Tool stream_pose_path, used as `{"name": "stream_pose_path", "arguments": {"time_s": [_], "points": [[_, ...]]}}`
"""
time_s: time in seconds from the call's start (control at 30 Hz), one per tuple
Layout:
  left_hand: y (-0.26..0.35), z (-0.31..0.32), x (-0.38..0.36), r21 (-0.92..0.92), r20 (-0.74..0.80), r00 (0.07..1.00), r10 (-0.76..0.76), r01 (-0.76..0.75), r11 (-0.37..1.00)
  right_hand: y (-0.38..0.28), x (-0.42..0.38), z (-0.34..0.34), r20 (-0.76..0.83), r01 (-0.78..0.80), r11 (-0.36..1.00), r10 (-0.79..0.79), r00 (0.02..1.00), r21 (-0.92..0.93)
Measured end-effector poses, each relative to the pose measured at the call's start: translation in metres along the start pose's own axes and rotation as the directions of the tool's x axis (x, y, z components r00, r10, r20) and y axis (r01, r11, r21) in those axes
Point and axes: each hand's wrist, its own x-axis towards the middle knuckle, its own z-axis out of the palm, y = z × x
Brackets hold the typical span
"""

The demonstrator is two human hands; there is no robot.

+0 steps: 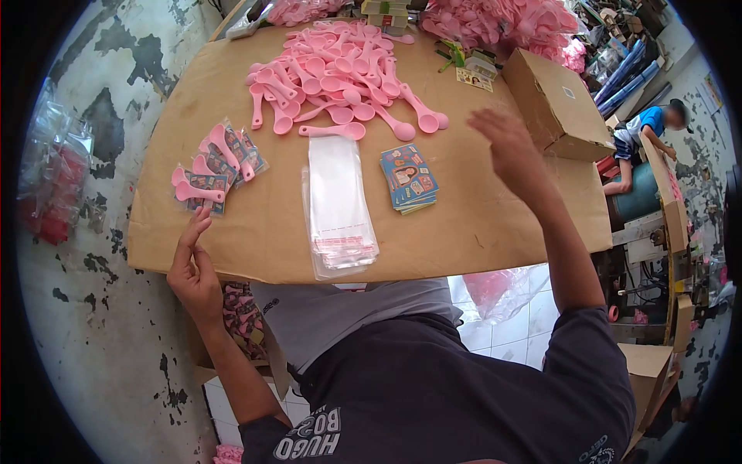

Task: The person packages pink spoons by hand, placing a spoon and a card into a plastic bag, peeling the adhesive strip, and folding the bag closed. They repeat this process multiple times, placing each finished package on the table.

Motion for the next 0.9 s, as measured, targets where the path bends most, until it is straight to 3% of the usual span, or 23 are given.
{"name": "stream_pose_path", "arguments": {"time_s": [0.03, 0.1, 0.23, 0.27, 0.3, 0.33, 0.4, 0.43, 0.47, 0.5, 0.53, 0.6, 0.63, 0.7, 0.83, 0.9], "points": [[0.0, 0.002, 0.0, -0.012, 0.002, 1.0, -0.012, 0.012, 1.0, -0.013, -0.004, 0.001, 0.001, -0.005, 1.0, 0.005, 1.0, 0.0], [0.002, 0.006, 0.001, -0.026, 0.009, 1.0, -0.024, 0.025, 0.999, -0.037, -0.012, 0.004, 0.026, 0.201, 0.971, -0.206, 0.978, 0.128], [0.009, 0.009, 0.006, -0.046, 0.032, 0.999, 0.008, -0.006, 0.999, -0.018, -0.024, 0.006, 0.131, 0.227, 0.969, -0.238, 0.962, 0.094], [0.008, 0.008, 0.006, -0.049, 0.039, 0.999, 0.027, -0.025, 0.998, -0.005, -0.023, -0.003, 0.146, 0.145, 0.97, -0.118, 0.982, -0.195], [0.006, 0.007, 0.005, -0.053, 0.042, 0.999, 0.027, -0.025, 0.998, 0.007, -0.025, -0.01, 0.127, 0.055, 0.883, 0.005, 0.992, -0.466], [0.004, 0.005, 0.003, -0.051, 0.036, 0.999, 0.007, -0.005, 0.999, 0.02, -0.028, -0.013, 0.128, 0.053, 0.882, 0.008, 0.992, -0.469], [0.001, 0.007, 0.002, -0.049, 0.027, 1.0, -0.011, 0.013, 0.999, 0.037, -0.032, -0.018, -0.104, -0.077, 0.975, 0.056, 0.993, -0.207], [0.001, 0.008, 0.001, -0.052, 0.032, 0.999, -0.016, 0.018, 0.998, 0.032, -0.032, -0.024, -0.105, -0.078, 0.975, 0.057, 0.993, -0.206], [0.002, 0.01, 0.001, -0.055, 0.038, 0.999, -0.02, 0.022, 0.998, 0.02, -0.032, -0.035, -0.093, -0.128, 0.988, 0.136, 0.986, 0.086], [0.003, 0.012, 0.001, -0.053, 0.039, 0.999, -0.019, 0.021, 0.998, 0.012, -0.033, -0.041, -0.06, -0.172, 0.913, 0.208, 0.976, 0.37], [0.005, 0.015, 0.002, -0.073, 0.043, 0.999, -0.009, 0.012, 0.997, 0.008, -0.033, -0.04, -0.061, -0.172, 0.912, 0.209, 0.976, 0.372], [0.01, 0.021, 0.003, -0.091, 0.045, 0.999, 0.004, 0.0, 0.996, 0.002, -0.034, -0.038, -0.3, 0.056, 0.979, 0.005, 0.954, 0.195], [0.013, 0.023, 0.004, -0.105, 0.043, 0.999, 0.008, -0.003, 0.995, -0.003, -0.034, -0.041, -0.304, 0.058, 0.979, 0.004, 0.953, 0.196], [0.017, 0.026, 0.006, -0.115, 0.038, 0.999, 0.013, -0.008, 0.993, -0.019, -0.035, -0.049, -0.141, -0.123, 0.873, 0.212, 0.967, 0.471], [0.025, 0.034, 0.003, -0.22, 0.035, 0.999, -0.006, 0.014, 0.975, -0.052, -0.037, -0.045, -0.147, -0.113, 0.819, 0.234, 0.961, 0.562], [0.036, 0.047, 0.0, -0.291, 0.037, 0.999, -0.034, 0.043, 0.956, -0.077, -0.036, -0.045, -0.3, 0.171, 0.837, -0.009, 0.954, 0.52]]}}
